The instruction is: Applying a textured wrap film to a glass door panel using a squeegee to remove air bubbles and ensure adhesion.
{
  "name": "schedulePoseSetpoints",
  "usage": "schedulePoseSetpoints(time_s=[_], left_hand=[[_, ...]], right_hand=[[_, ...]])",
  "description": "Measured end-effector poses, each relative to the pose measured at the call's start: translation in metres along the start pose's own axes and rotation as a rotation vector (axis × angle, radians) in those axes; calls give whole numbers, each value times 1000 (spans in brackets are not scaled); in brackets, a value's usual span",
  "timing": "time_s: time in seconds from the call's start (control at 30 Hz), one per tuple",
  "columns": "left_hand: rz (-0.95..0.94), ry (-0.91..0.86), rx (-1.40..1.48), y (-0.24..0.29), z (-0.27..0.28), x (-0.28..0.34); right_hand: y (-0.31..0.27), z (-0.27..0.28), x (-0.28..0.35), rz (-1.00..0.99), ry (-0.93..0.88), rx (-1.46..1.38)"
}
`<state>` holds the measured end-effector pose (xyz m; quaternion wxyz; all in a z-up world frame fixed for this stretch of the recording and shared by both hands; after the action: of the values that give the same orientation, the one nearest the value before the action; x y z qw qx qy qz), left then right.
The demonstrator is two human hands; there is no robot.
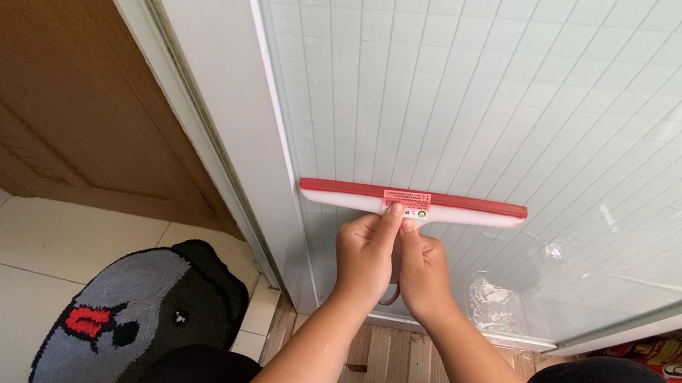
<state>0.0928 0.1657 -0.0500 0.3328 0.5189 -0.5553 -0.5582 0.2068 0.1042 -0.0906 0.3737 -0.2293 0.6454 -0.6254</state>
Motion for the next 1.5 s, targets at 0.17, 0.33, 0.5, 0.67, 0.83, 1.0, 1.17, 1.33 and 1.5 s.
schedulePoseSetpoints(time_s=[0.17,0.33,0.5,0.67,0.83,1.0,1.17,1.33,1.5], left_hand=[[-4,5,-3,18,-3,4],[10,8,-9,29,-3,8],[25,20,-10,28,-1,12],[50,23,2,28,-1,15],[61,28,-15,19,-2,14],[83,19,-63,-4,-1,16],[96,28,-56,-11,-1,13],[110,30,-59,-19,-2,5],[164,55,-102,-60,2,14]], right_hand=[[-19,-2,7,-13,-2,-5],[9,0,2,-28,-6,6],[37,0,0,-30,-8,7],[47,1,-3,-27,-20,21],[55,2,-4,-24,-31,67],[77,-1,6,-47,-24,47],[86,-2,2,-55,-38,65],[102,-1,-6,-44,-47,84],[121,-3,8,-103,-55,93]])
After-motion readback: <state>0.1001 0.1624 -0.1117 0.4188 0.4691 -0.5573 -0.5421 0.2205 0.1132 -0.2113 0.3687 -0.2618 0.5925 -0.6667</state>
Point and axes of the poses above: each hand's wrist, its own x-axis away from the middle knuckle, its own z-axis out of the back of the hand, y = z × x, the point moved 10 cm from there along -x, towards the middle knuckle, and after that the axes turned 4 degrees about y, right-handed, at the moved point
